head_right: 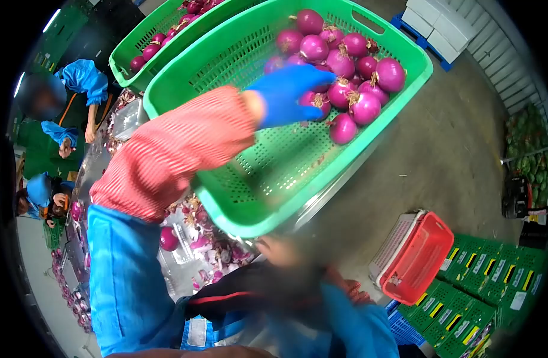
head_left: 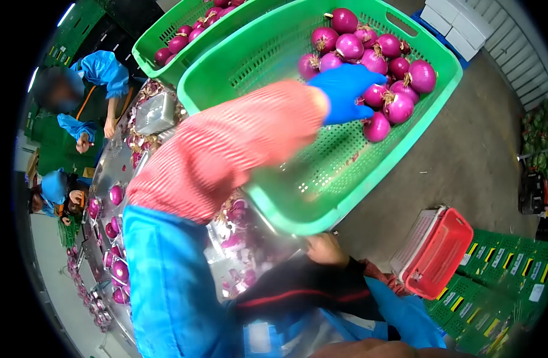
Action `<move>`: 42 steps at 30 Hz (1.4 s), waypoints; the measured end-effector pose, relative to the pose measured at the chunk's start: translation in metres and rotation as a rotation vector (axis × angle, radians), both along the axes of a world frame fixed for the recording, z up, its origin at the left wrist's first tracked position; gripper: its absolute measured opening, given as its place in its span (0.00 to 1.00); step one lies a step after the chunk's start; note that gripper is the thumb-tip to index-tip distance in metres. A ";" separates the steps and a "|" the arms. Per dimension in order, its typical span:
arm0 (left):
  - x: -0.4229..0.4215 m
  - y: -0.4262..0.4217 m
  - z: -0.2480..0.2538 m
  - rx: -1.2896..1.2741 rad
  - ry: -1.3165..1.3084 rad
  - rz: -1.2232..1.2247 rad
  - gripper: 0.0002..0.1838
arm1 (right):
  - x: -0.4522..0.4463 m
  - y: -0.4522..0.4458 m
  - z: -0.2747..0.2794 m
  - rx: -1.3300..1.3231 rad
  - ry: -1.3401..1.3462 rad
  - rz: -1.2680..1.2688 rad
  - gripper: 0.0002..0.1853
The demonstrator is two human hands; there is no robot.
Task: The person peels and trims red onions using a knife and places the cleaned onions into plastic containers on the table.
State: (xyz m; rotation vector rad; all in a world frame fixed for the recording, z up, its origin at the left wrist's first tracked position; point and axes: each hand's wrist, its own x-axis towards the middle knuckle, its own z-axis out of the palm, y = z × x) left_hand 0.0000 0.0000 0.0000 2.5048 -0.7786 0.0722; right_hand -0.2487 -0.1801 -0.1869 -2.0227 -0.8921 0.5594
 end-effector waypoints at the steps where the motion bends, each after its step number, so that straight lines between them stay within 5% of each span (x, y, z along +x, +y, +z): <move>1: 0.012 -0.020 -0.011 0.018 -0.027 -0.030 0.38 | -0.007 -0.005 -0.001 0.046 -0.039 -0.038 0.16; 6: 0.097 -0.099 -0.063 0.230 0.126 -0.023 0.46 | 0.022 -0.018 -0.009 0.041 0.051 -0.023 0.18; 9: 0.105 -0.134 -0.109 0.192 0.012 0.039 0.38 | 0.008 -0.025 -0.046 -0.060 0.105 -0.050 0.18; 14: 0.147 -0.160 -0.169 0.033 0.220 0.235 0.37 | 0.025 -0.033 -0.006 -0.122 0.059 -0.037 0.13; 19: 0.099 -0.112 -0.087 -0.061 0.141 0.165 0.44 | 0.018 -0.036 -0.003 0.064 0.064 -0.116 0.11; 21: 0.085 -0.082 -0.043 -0.354 0.461 0.158 0.47 | 0.014 -0.036 0.005 0.046 0.014 -0.122 0.11; 25: 0.019 -0.006 0.018 -1.049 0.807 -0.059 0.30 | 0.007 -0.035 0.022 0.154 -0.089 0.077 0.10; 27: -0.044 0.024 0.049 -1.227 0.849 0.103 0.36 | 0.004 -0.029 0.034 0.306 -0.160 0.150 0.10; 31: -0.162 0.081 0.057 -1.318 0.769 0.110 0.44 | -0.008 -0.004 0.083 0.305 -0.091 0.145 0.12; 35: -0.271 0.107 0.026 -1.439 0.739 0.206 0.42 | -0.027 0.029 0.111 0.432 -0.040 0.047 0.14; 42: -0.392 0.108 -0.028 -1.609 0.780 0.430 0.43 | -0.030 0.082 0.140 0.262 -0.610 0.001 0.18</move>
